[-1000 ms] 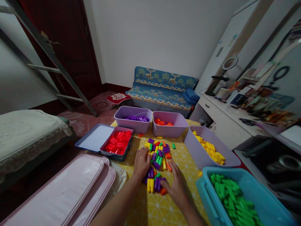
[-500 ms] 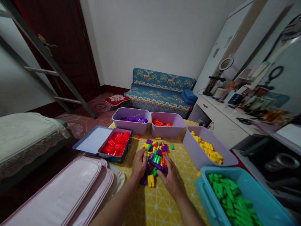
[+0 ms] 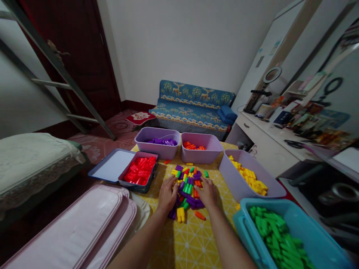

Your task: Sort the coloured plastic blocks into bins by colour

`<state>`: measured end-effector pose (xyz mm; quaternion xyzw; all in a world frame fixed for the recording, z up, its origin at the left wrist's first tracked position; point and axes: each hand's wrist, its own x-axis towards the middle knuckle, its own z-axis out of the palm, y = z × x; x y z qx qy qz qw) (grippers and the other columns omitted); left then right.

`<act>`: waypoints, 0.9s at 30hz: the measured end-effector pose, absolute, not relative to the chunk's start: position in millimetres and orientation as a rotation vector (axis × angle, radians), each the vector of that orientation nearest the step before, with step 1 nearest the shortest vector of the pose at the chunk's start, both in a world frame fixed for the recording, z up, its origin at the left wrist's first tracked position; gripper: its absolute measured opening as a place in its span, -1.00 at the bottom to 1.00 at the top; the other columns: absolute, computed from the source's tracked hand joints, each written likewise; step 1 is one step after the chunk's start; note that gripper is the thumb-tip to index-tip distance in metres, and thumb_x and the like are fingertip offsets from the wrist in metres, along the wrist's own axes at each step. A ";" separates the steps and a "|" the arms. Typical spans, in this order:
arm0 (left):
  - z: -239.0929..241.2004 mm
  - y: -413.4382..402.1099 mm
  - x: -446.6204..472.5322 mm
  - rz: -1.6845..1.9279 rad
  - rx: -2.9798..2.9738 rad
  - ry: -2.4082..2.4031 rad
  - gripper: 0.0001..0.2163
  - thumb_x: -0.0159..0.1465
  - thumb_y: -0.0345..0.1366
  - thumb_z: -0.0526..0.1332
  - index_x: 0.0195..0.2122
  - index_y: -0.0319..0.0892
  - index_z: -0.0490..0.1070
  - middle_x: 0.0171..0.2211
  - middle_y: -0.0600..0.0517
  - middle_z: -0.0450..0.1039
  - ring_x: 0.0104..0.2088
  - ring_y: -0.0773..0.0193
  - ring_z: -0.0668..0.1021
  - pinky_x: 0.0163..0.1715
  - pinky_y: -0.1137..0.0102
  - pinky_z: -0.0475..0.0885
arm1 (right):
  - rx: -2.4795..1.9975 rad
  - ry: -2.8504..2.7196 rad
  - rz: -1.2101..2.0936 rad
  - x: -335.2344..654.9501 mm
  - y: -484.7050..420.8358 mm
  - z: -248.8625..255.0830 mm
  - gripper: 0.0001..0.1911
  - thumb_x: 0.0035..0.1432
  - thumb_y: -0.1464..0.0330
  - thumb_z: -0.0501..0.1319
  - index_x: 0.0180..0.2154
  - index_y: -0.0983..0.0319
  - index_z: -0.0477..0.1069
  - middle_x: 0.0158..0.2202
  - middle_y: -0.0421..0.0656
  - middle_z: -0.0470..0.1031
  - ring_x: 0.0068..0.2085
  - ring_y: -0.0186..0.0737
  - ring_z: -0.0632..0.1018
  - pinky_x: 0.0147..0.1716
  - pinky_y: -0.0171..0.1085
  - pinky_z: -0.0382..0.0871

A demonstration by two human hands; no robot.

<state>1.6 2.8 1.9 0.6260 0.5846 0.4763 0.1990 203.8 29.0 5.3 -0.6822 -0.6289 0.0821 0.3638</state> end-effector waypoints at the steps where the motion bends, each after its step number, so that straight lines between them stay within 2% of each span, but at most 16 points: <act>1: 1.7 2.9 1.6 1.332 1.755 1.634 -0.70 0.32 -0.26 0.07 -0.01 -0.16 0.50 0.07 -0.12 0.50 0.12 0.10 0.49 0.16 0.08 0.36 | -1.750 -1.606 0.234 202.1 30.6 6.4 -0.63 -0.08 0.32 0.30 -0.15 0.20 0.52 -0.12 0.01 0.50 -0.07 -0.02 0.53 -0.02 -0.10 0.39; 6: 0.3 2.9 1.4 1.322 1.768 1.639 -0.70 0.34 -0.25 0.06 -0.01 -0.15 0.50 0.07 -0.10 0.50 0.12 0.11 0.48 0.18 0.10 0.35 | -1.672 -1.537 0.316 199.1 30.1 4.1 -0.78 -0.02 0.33 0.18 -0.27 0.12 0.48 -0.22 -0.12 0.54 -0.19 -0.13 0.55 -0.13 -0.17 0.42; 11: 0.9 2.4 1.5 1.321 1.774 1.636 -0.70 0.34 -0.26 0.07 -0.02 -0.16 0.50 0.07 -0.10 0.49 0.12 0.11 0.48 0.17 0.10 0.35 | -1.646 -1.340 0.420 199.5 20.9 -1.9 -0.73 0.09 0.23 0.04 -0.25 0.10 0.45 -0.26 -0.13 0.58 -0.24 -0.15 0.58 -0.21 -0.18 0.44; 16: 0.5 3.1 1.6 1.324 1.778 1.634 -0.70 0.33 -0.27 0.06 -0.02 -0.16 0.50 0.07 -0.11 0.50 0.11 0.11 0.49 0.17 0.10 0.35 | -1.635 -1.256 0.524 200.6 15.2 -4.8 -0.68 0.11 0.19 -0.01 -0.22 0.11 0.43 -0.39 -0.19 0.57 -0.47 -0.21 0.54 -0.40 -0.24 0.43; 21: -0.9 3.3 1.8 1.328 1.786 1.634 -0.71 0.34 -0.27 0.07 -0.02 -0.14 0.51 0.07 -0.10 0.49 0.11 0.11 0.49 0.17 0.11 0.35 | -1.612 -1.266 0.572 200.0 11.9 -1.2 -0.70 0.10 0.17 0.03 -0.22 0.12 0.43 -0.42 -0.19 0.56 -0.48 -0.20 0.53 -0.43 -0.25 0.41; 27: -4.8 4.5 1.7 1.329 1.803 1.630 -0.71 0.34 -0.27 0.08 -0.02 -0.16 0.50 0.08 -0.11 0.49 0.11 0.11 0.48 0.17 0.09 0.35 | -1.669 -1.295 0.553 200.4 10.1 3.0 -0.71 0.09 0.24 0.03 -0.23 0.13 0.46 -0.40 -0.19 0.58 -0.45 -0.23 0.55 -0.38 -0.28 0.41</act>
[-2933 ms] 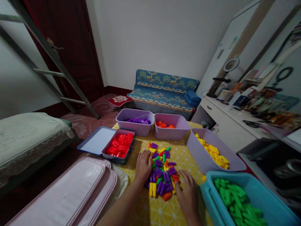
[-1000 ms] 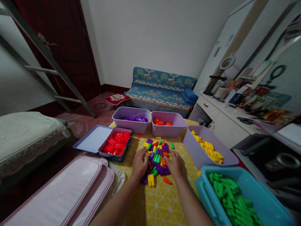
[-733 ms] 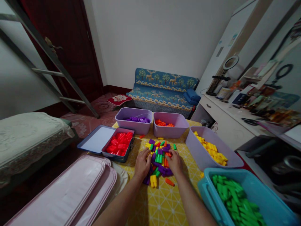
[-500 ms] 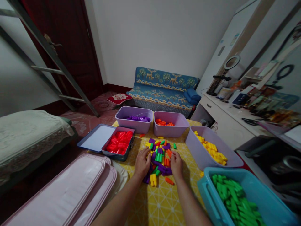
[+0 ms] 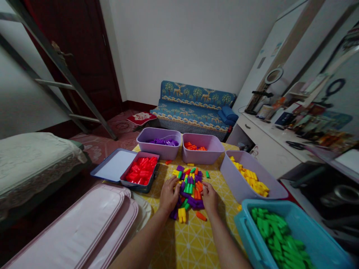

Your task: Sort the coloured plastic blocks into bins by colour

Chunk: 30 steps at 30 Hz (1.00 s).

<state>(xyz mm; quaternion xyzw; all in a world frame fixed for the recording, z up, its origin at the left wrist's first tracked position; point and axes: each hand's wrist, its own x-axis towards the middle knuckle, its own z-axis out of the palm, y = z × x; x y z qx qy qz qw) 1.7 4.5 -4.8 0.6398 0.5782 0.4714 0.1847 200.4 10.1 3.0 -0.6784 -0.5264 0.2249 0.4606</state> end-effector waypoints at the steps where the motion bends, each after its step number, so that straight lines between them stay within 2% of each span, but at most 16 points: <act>1: -5.3 4.6 1.6 1.326 1.810 1.629 -0.71 0.34 -0.27 0.07 -0.02 -0.16 0.50 0.07 -0.11 0.49 0.11 0.11 0.49 0.16 0.10 0.36 | -1.686 -1.285 0.570 200.7 10.5 2.9 -0.70 0.09 0.24 0.02 -0.23 0.15 0.46 -0.39 -0.17 0.59 -0.46 -0.24 0.55 -0.39 -0.29 0.41; 5: -4.8 4.8 1.5 1.305 1.825 1.641 -0.71 0.34 -0.27 0.08 -0.01 -0.15 0.50 0.08 -0.10 0.49 0.12 0.11 0.48 0.17 0.10 0.36 | -1.678 -1.273 0.629 201.1 11.0 0.5 -0.66 0.09 0.24 0.01 -0.22 0.21 0.47 -0.33 -0.09 0.61 -0.44 -0.20 0.57 -0.39 -0.26 0.44; 9: -3.3 4.6 1.6 1.313 1.827 1.650 -0.72 0.34 -0.27 0.07 -0.03 -0.15 0.51 0.07 -0.10 0.50 0.11 0.11 0.49 0.16 0.11 0.36 | -1.648 -1.308 0.639 200.4 7.5 0.3 -0.68 0.03 0.27 0.08 -0.22 0.20 0.49 -0.24 -0.07 0.61 -0.27 -0.16 0.61 -0.25 -0.25 0.48; 14: -3.6 4.5 1.4 1.300 1.819 1.651 -0.72 0.35 -0.26 0.07 -0.03 -0.16 0.51 0.07 -0.10 0.49 0.11 0.12 0.49 0.17 0.12 0.35 | -1.652 -1.333 0.621 202.5 16.6 17.6 -0.71 -0.04 0.31 0.13 -0.26 0.20 0.53 -0.29 -0.09 0.62 -0.26 -0.12 0.60 -0.20 -0.18 0.48; 18: -2.8 4.4 1.3 1.300 1.815 1.641 -0.72 0.35 -0.26 0.07 -0.03 -0.17 0.51 0.07 -0.10 0.49 0.12 0.12 0.47 0.18 0.13 0.33 | -1.554 -1.381 0.667 195.7 52.8 53.9 -0.76 -0.09 0.27 0.22 -0.35 0.21 0.53 -0.38 -0.11 0.61 -0.30 -0.11 0.59 -0.19 -0.15 0.47; 20: -2.0 4.2 1.2 1.302 1.808 1.636 -0.72 0.34 -0.26 0.08 -0.03 -0.16 0.51 0.07 -0.10 0.49 0.13 0.11 0.47 0.18 0.12 0.34 | -1.457 -1.368 0.695 188.1 73.2 74.1 -0.65 -0.04 0.22 0.21 -0.22 0.24 0.52 -0.29 -0.07 0.62 -0.26 -0.13 0.61 -0.19 -0.17 0.48; 23: -1.8 4.1 1.2 1.292 1.805 1.635 -0.72 0.35 -0.27 0.07 -0.03 -0.17 0.50 0.08 -0.11 0.48 0.13 0.11 0.47 0.19 0.12 0.33 | -1.210 -1.201 0.707 180.8 87.5 89.5 -0.45 0.05 0.15 0.18 0.05 0.29 0.39 -0.11 0.02 0.58 -0.18 -0.13 0.62 -0.15 -0.14 0.48; 25: -2.2 4.1 1.3 1.282 1.808 1.637 -0.71 0.35 -0.27 0.07 -0.03 -0.17 0.50 0.08 -0.11 0.48 0.13 0.11 0.47 0.19 0.12 0.33 | -1.210 -1.167 0.617 184.1 81.6 82.1 -0.47 0.07 0.16 0.17 0.03 0.31 0.40 -0.11 0.05 0.58 -0.17 -0.11 0.61 -0.11 -0.09 0.47; 28: -2.7 4.0 1.3 1.281 1.809 1.639 -0.72 0.35 -0.27 0.07 -0.04 -0.16 0.51 0.08 -0.10 0.48 0.12 0.12 0.47 0.18 0.13 0.33 | -1.513 -1.360 0.284 202.7 57.2 48.2 -0.62 0.10 0.27 0.09 -0.12 0.30 0.49 -0.12 0.06 0.57 -0.08 -0.05 0.56 0.01 -0.05 0.40; 30: -2.3 3.7 1.1 1.283 1.817 1.631 -0.73 0.35 -0.27 0.07 -0.06 -0.14 0.52 0.08 -0.09 0.49 0.12 0.12 0.47 0.18 0.13 0.33 | -1.681 -1.482 0.093 218.8 38.7 21.1 -0.63 0.10 0.37 0.05 -0.11 0.31 0.49 -0.07 0.07 0.55 -0.01 -0.06 0.52 0.07 -0.08 0.34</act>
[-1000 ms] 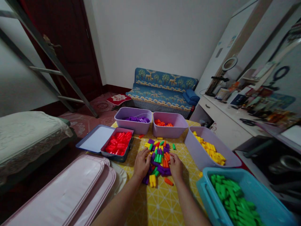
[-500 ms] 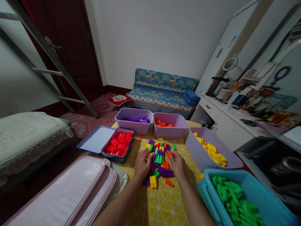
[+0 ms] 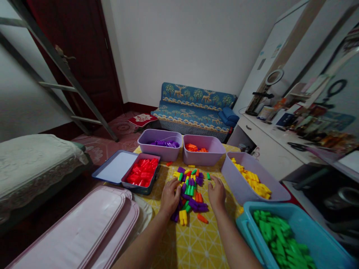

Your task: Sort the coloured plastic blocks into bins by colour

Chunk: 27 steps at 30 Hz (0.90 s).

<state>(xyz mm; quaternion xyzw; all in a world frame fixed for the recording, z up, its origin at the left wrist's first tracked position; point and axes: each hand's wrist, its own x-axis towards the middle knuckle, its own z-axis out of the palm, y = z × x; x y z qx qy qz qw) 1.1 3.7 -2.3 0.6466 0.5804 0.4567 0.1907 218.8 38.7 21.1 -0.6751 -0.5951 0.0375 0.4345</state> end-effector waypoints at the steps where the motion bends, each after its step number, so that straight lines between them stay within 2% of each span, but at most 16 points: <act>1: -1.8 3.6 1.0 1.285 1.819 1.626 -0.73 0.35 -0.27 0.07 -0.06 -0.13 0.52 0.07 -0.08 0.49 0.12 0.12 0.47 0.18 0.12 0.33 | -1.753 -1.539 0.025 225.9 30.5 9.3 -0.61 0.10 0.40 0.04 -0.08 0.31 0.49 -0.03 0.08 0.54 0.03 -0.06 0.50 0.09 -0.11 0.32; 5: 0.5 2.9 0.7 1.306 1.803 1.617 -0.74 0.34 -0.27 0.07 -0.08 -0.13 0.53 0.07 -0.09 0.49 0.12 0.10 0.48 0.17 0.10 0.33 | -1.981 -1.731 -0.191 239.1 9.0 -15.6 -0.60 0.22 0.39 0.03 0.02 0.33 0.46 0.12 0.05 0.45 0.18 -0.04 0.38 0.17 -0.11 0.20; 10: -5.3 1.5 1.2 1.348 1.731 1.598 -0.72 0.34 -0.26 0.07 -0.02 -0.16 0.49 0.10 -0.13 0.44 0.15 0.10 0.44 0.20 0.10 0.31 | -2.169 -1.844 -0.352 228.6 1.6 -13.9 -0.53 0.32 0.32 -0.04 0.19 0.26 0.32 0.28 -0.01 0.28 0.29 0.01 0.24 0.17 -0.02 0.12; 15: -9.6 8.4 0.9 1.479 1.640 1.667 -0.69 0.33 -0.29 0.07 0.05 -0.15 0.43 0.24 -0.15 0.25 0.26 0.10 0.32 0.25 0.12 0.25 | -2.196 -1.855 -0.435 221.1 0.3 -11.8 -0.51 0.34 0.27 -0.05 0.22 0.29 0.29 0.31 0.04 0.23 0.30 0.06 0.20 0.17 0.03 0.08; 19: 8.2 37.7 -0.7 1.482 1.666 1.780 -0.66 0.27 -0.41 0.08 0.05 -0.15 0.41 0.18 -0.14 0.30 0.23 0.11 0.34 0.25 0.15 0.25 | -2.173 -1.861 -0.470 220.8 -0.4 -11.0 -0.50 0.35 0.27 -0.07 0.21 0.31 0.28 0.30 0.06 0.23 0.29 0.07 0.20 0.16 0.02 0.08; 24: 34.3 85.8 -5.4 0.984 1.788 2.069 -0.64 0.23 -0.42 0.13 0.05 -0.17 0.44 0.15 -0.19 0.34 0.23 0.00 0.32 0.23 0.13 0.23 | -2.195 -1.864 -0.444 219.9 -0.3 -8.2 -0.50 0.33 0.28 -0.06 0.21 0.31 0.29 0.30 0.06 0.23 0.29 0.07 0.21 0.16 0.02 0.09; 27: 39.1 101.8 -7.7 0.785 1.807 2.113 -0.67 0.21 -0.39 0.18 0.02 -0.21 0.46 0.06 -0.24 0.40 0.15 -0.03 0.40 0.16 0.16 0.29 | -2.205 -1.852 -0.427 218.9 -1.4 -4.9 -0.50 0.32 0.28 -0.04 0.22 0.29 0.28 0.31 0.05 0.22 0.30 0.07 0.20 0.17 0.03 0.08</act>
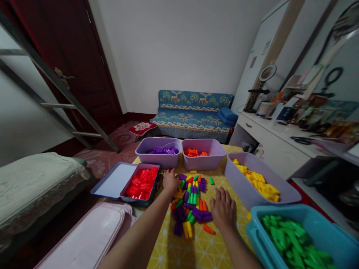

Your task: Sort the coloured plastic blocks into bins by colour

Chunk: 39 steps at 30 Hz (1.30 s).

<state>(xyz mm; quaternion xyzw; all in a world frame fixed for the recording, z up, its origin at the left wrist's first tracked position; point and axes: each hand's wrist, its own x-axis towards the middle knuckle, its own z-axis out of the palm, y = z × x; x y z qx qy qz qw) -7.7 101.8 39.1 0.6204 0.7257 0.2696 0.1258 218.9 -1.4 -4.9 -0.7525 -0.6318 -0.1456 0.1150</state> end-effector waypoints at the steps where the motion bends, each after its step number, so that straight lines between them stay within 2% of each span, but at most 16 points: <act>1: 39.2 104.8 -8.3 0.764 1.809 2.110 -0.68 0.21 -0.38 0.18 0.00 -0.23 0.47 0.03 -0.26 0.41 0.10 -0.03 0.44 0.12 0.16 0.32 | -2.200 -1.849 -0.423 218.7 -2.0 -3.7 -0.50 0.32 0.28 -0.04 0.22 0.29 0.29 0.31 0.05 0.22 0.30 0.07 0.20 0.17 0.03 0.08; 6: 36.2 112.5 -9.1 0.667 1.893 2.023 -0.67 0.22 -0.45 0.12 -0.01 -0.26 0.49 -0.04 -0.29 0.45 0.04 -0.02 0.47 0.06 0.19 0.35 | -2.185 -1.845 -0.410 217.8 -3.3 -0.3 -0.50 0.31 0.30 -0.03 0.21 0.30 0.30 0.30 0.07 0.23 0.30 0.07 0.21 0.18 0.01 0.07; 10: 35.1 116.1 -6.9 0.629 2.005 1.779 -0.49 0.14 -0.55 0.11 0.12 -0.13 0.43 0.06 -0.11 0.47 0.07 0.17 0.49 0.10 0.35 0.32 | -2.215 -1.831 -0.397 217.4 -1.8 -1.5 -0.50 0.32 0.28 -0.03 0.22 0.29 0.28 0.31 0.04 0.23 0.30 0.06 0.20 0.18 0.01 0.06; 13: 38.0 116.8 -3.9 0.588 2.070 1.594 -0.58 0.21 -0.47 0.06 0.05 -0.06 0.50 0.07 0.02 0.50 0.09 0.26 0.48 0.12 0.43 0.29 | -2.221 -1.830 -0.386 217.1 -1.5 -1.9 -0.49 0.31 0.27 -0.03 0.22 0.27 0.29 0.31 0.04 0.23 0.30 0.07 0.19 0.18 0.02 0.07; 16: 43.0 116.3 0.4 0.531 2.074 1.528 -0.68 0.32 -0.27 0.03 -0.10 -0.09 0.58 -0.11 0.00 0.60 -0.07 0.19 0.57 -0.04 0.39 0.40 | -2.217 -1.834 -0.383 217.0 -2.3 -1.4 -0.49 0.31 0.27 -0.04 0.22 0.28 0.29 0.31 0.04 0.22 0.30 0.07 0.19 0.18 0.02 0.07; 18: 46.2 116.0 4.6 0.489 2.072 1.511 -0.61 0.36 -0.14 -0.02 -0.25 -0.14 0.61 -0.30 -0.03 0.62 -0.25 0.17 0.60 -0.20 0.38 0.45 | -2.213 -1.837 -0.385 217.0 -2.8 -1.2 -0.49 0.32 0.27 -0.05 0.22 0.29 0.29 0.31 0.03 0.22 0.30 0.07 0.19 0.19 0.02 0.06; 20: 48.8 115.8 10.5 0.464 2.096 1.486 -0.59 0.35 -0.11 0.00 -0.34 -0.18 0.61 -0.39 -0.03 0.59 -0.33 0.19 0.59 -0.27 0.39 0.45 | -2.210 -1.836 -0.382 216.9 -2.9 -1.0 -0.49 0.32 0.28 -0.04 0.22 0.29 0.28 0.31 0.03 0.22 0.31 0.07 0.19 0.18 0.02 0.06; 21: 49.9 115.7 14.2 0.466 2.119 1.471 -0.64 0.33 -0.14 0.05 -0.32 -0.18 0.60 -0.35 -0.03 0.59 -0.30 0.19 0.59 -0.24 0.40 0.45 | -2.210 -1.835 -0.378 216.8 -2.9 -0.8 -0.49 0.31 0.28 -0.04 0.22 0.28 0.28 0.31 0.04 0.22 0.30 0.08 0.19 0.18 0.02 0.07; 23: 51.4 115.4 22.6 0.491 2.176 1.444 -0.75 0.28 -0.26 0.13 -0.16 -0.16 0.57 -0.13 -0.04 0.57 -0.14 0.20 0.58 -0.10 0.42 0.43 | -2.215 -1.833 -0.374 216.6 -2.9 0.3 -0.49 0.30 0.28 -0.03 0.22 0.28 0.29 0.31 0.05 0.23 0.30 0.08 0.20 0.18 0.02 0.07; 25: 52.1 115.0 32.0 0.513 2.226 1.431 -0.65 0.24 -0.39 0.14 0.05 -0.10 0.47 0.11 -0.04 0.44 0.02 0.20 0.52 0.04 0.42 0.37 | -2.221 -1.835 -0.376 216.2 -3.2 2.6 -0.49 0.31 0.28 -0.03 0.22 0.28 0.28 0.30 0.05 0.23 0.30 0.07 0.20 0.18 0.02 0.07; 27: 52.4 115.0 41.3 0.498 2.254 1.439 -0.52 0.21 -0.47 0.13 0.17 -0.07 0.35 0.19 -0.06 0.34 0.08 0.17 0.49 0.09 0.37 0.36 | -2.225 -1.842 -0.381 215.7 -4.0 5.5 -0.49 0.32 0.28 -0.05 0.22 0.29 0.28 0.30 0.05 0.23 0.30 0.06 0.20 0.18 0.01 0.06; 32: 53.9 118.2 59.0 0.377 2.266 1.512 -0.46 0.11 -0.49 0.22 0.17 -0.14 0.33 0.10 -0.18 0.38 0.00 0.03 0.54 0.01 0.26 0.44 | -2.236 -1.849 -0.356 214.8 -5.1 10.3 -0.50 0.31 0.29 -0.04 0.22 0.29 0.29 0.31 0.05 0.22 0.30 0.06 0.21 0.18 0.01 0.08; 35: 54.3 121.2 65.1 0.320 2.239 1.574 -0.53 0.12 -0.45 0.24 0.10 -0.20 0.38 0.10 -0.24 0.34 -0.05 0.03 0.56 -0.02 0.26 0.45 | -2.233 -1.839 -0.337 214.6 -4.4 10.3 -0.50 0.31 0.29 -0.04 0.22 0.28 0.28 0.31 0.05 0.22 0.31 0.06 0.19 0.18 0.01 0.08; 39: 51.2 122.9 67.5 0.273 2.196 1.594 -0.65 0.15 -0.40 0.23 -0.01 -0.23 0.46 0.04 -0.27 0.40 -0.11 0.01 0.58 -0.06 0.21 0.47 | -2.240 -1.830 -0.329 214.7 -3.7 8.3 -0.49 0.32 0.29 -0.05 0.23 0.29 0.27 0.32 0.04 0.21 0.31 0.06 0.19 0.20 0.03 0.06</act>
